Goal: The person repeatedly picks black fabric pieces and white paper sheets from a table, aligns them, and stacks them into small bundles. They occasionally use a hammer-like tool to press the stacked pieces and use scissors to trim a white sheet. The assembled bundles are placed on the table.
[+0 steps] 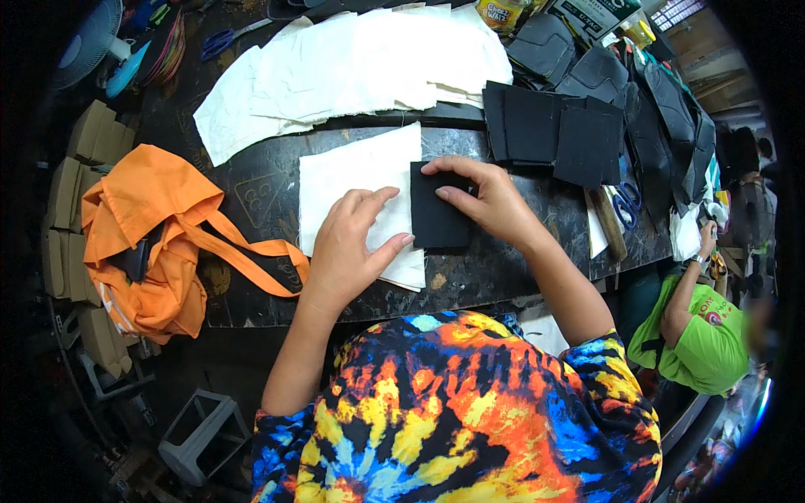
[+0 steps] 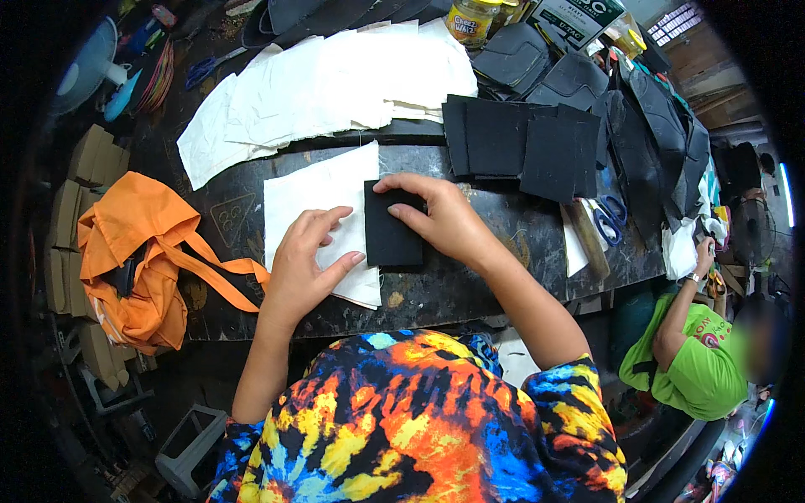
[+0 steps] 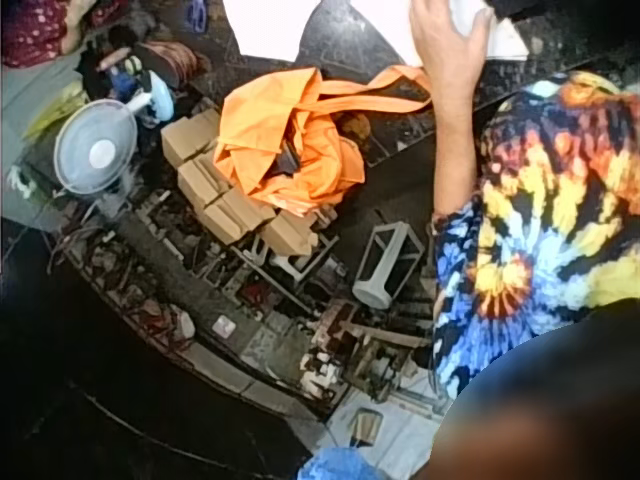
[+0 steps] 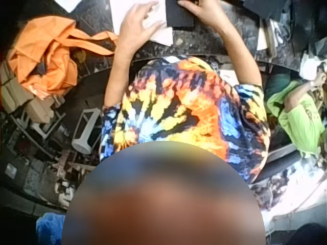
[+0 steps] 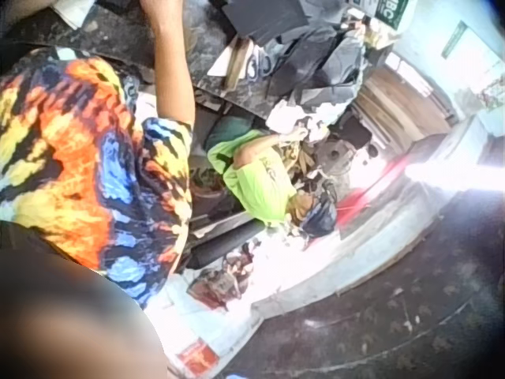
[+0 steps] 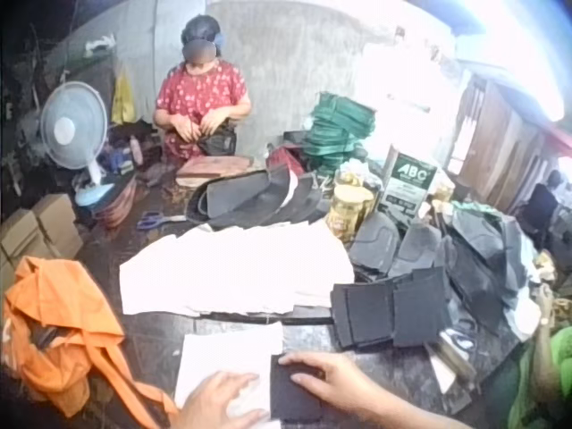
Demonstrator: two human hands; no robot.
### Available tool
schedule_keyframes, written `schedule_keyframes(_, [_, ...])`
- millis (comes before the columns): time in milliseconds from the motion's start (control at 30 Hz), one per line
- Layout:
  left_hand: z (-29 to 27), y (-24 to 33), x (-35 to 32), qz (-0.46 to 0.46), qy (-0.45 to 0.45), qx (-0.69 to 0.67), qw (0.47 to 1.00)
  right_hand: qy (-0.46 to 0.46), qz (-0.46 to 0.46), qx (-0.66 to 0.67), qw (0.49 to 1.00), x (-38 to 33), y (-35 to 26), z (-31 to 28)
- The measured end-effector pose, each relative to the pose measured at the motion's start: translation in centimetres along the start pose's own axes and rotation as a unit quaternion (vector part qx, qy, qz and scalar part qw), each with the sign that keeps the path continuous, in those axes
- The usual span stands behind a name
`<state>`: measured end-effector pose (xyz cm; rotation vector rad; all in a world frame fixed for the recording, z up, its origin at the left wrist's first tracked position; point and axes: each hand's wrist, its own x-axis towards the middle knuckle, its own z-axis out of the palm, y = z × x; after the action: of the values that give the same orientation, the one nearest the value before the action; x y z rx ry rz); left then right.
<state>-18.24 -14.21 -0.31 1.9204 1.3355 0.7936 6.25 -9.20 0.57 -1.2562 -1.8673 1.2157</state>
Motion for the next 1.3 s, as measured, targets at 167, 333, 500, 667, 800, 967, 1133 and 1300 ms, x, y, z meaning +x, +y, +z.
schedule_keyframes(167, [0.7, 0.4, -0.2, 0.052, 0.030, 0.082, 0.995, 0.020, -0.031, -0.110, 0.993, -0.4, -0.4, 0.6])
schedule_keyframes(333, [0.9, 0.6, -0.3, 0.055, 0.020, 0.117, 0.991, 0.030, -0.063, -0.237, 0.969, -0.7, -0.6, 0.5])
schedule_keyframes(500, [0.6, 0.8, -0.3, 0.049, 0.011, 0.109, 0.993, 0.081, -0.219, -0.340, 0.911, -0.8, -0.9, 1.5])
schedule_keyframes(667, [-3.5, -1.3, 2.2, -0.069, -0.071, -0.060, 0.993, -0.020, -0.189, -0.329, 0.925, -0.9, -1.6, 2.4])
schedule_keyframes(800, [-8.9, -7.2, 10.8, -0.057, 0.226, 0.107, 0.967, -0.065, -0.185, -0.274, 0.941, 0.6, -2.2, 0.5])
schedule_keyframes(967, [-11.6, -13.8, 19.3, -0.275, 0.182, 0.259, 0.908, 0.088, -0.230, -0.241, 0.939, 8.2, -1.8, -1.4])
schedule_keyframes(1133, [-12.8, -15.3, 20.6, -0.330, 0.180, 0.187, 0.907, 0.086, -0.292, -0.261, 0.916, 15.7, -0.7, 0.3])
schedule_keyframes(1300, [-13.6, -17.8, 20.8, -0.299, 0.154, 0.157, 0.929, 0.089, -0.245, -0.329, 0.908, 17.0, 0.4, 2.0])
